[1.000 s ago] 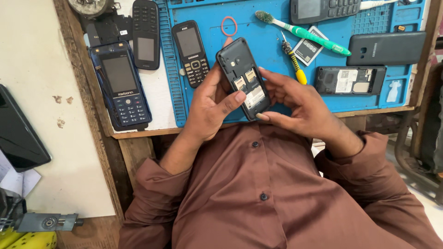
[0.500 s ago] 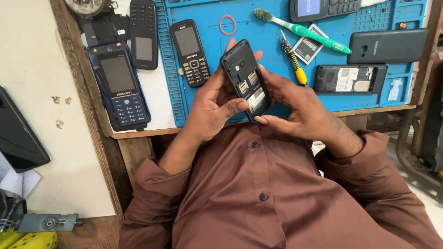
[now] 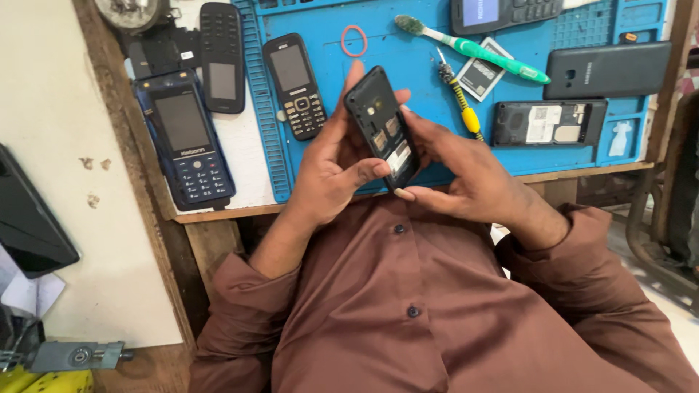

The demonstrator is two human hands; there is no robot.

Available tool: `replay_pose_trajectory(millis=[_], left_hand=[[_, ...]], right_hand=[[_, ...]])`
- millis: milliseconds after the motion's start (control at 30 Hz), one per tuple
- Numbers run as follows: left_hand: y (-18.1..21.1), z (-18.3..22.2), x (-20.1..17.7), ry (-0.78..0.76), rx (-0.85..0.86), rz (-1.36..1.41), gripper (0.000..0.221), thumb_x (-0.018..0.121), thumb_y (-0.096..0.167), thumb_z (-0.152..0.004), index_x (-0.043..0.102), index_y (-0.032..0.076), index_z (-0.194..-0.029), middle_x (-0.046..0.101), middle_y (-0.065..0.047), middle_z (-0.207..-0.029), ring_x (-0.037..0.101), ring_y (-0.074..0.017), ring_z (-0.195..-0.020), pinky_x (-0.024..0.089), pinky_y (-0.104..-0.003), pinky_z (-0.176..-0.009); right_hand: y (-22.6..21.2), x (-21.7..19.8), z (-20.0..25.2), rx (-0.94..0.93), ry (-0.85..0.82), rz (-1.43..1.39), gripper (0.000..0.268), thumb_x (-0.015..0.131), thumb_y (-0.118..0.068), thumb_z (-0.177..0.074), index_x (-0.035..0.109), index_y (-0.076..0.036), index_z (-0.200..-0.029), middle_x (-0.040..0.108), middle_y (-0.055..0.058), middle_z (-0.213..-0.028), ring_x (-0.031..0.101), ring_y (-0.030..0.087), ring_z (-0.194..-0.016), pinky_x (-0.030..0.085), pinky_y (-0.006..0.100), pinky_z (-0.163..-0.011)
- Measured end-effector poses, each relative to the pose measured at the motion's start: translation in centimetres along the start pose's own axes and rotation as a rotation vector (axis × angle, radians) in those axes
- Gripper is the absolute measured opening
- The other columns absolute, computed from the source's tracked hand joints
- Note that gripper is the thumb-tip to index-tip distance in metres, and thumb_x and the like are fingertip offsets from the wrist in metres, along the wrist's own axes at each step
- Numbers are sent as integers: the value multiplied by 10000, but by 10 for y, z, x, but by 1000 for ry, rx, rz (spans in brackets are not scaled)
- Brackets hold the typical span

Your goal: The person cleans a black feature phone using a toothbrush, then removes the back cover and battery. They reassemble the phone and press the keypad buttons repeatedly.

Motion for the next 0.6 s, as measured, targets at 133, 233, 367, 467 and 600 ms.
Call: replay_pose_trajectory(millis=[133, 233, 367, 467, 600], left_hand=[[-2, -1, 1, 42, 25, -26, 1037, 835, 215, -979, 82, 125, -1687, 485, -183, -1588, 509, -248, -1467, 470, -406, -1249], [-4, 0, 5, 87, 23, -33, 1080, 864, 216, -944, 102, 120, -1705, 516, -179, -1554, 545, -242, -1414, 478, -396, -1228], [-7, -1, 8, 155, 20, -15, 1157, 910, 242, -871, 134, 116, -1721, 540, -185, -1512, 562, -238, -1382, 490, -382, -1191], [-8, -3, 13, 204, 33, 44, 1149, 939, 264, -842, 194, 87, -1698, 566, -186, -1457, 599, -232, -1293, 526, -375, -1123], [-7, -4, 13, 268, 21, 161, 1161, 950, 311, -816, 217, 89, -1688, 594, -181, -1400, 676, -288, -1185, 589, -420, -1044]], right_hand=[[1, -3, 2, -78, 15, 26, 901, 813, -211, -889, 294, 54, -1575, 615, 249, -1377, 710, 286, -1110, 583, 362, -929], [2, -2, 7, 19, 9, -135, 811, 744, -180, -966, 293, 24, -1607, 672, 172, -1314, 737, 246, -1086, 611, 335, -941], [-2, -6, 9, -38, 14, -165, 797, 718, -144, -983, 265, 13, -1621, 623, 193, -1381, 705, 267, -1170, 601, 343, -981], [-11, -11, 11, -38, 78, -36, 713, 728, -144, -976, 357, -25, -1573, 645, 135, -1346, 709, 267, -1156, 604, 348, -964], [-30, -34, 24, -139, 234, 370, 472, 758, -138, -980, 561, -66, -1402, 644, 100, -1350, 696, 284, -1142, 597, 371, -941]])
Point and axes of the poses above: each hand's wrist, its own z-axis away from the middle knuckle, its own x-axis out of the palm, y = z × x, the point moved 1 cm from there along -z, towards the middle knuckle
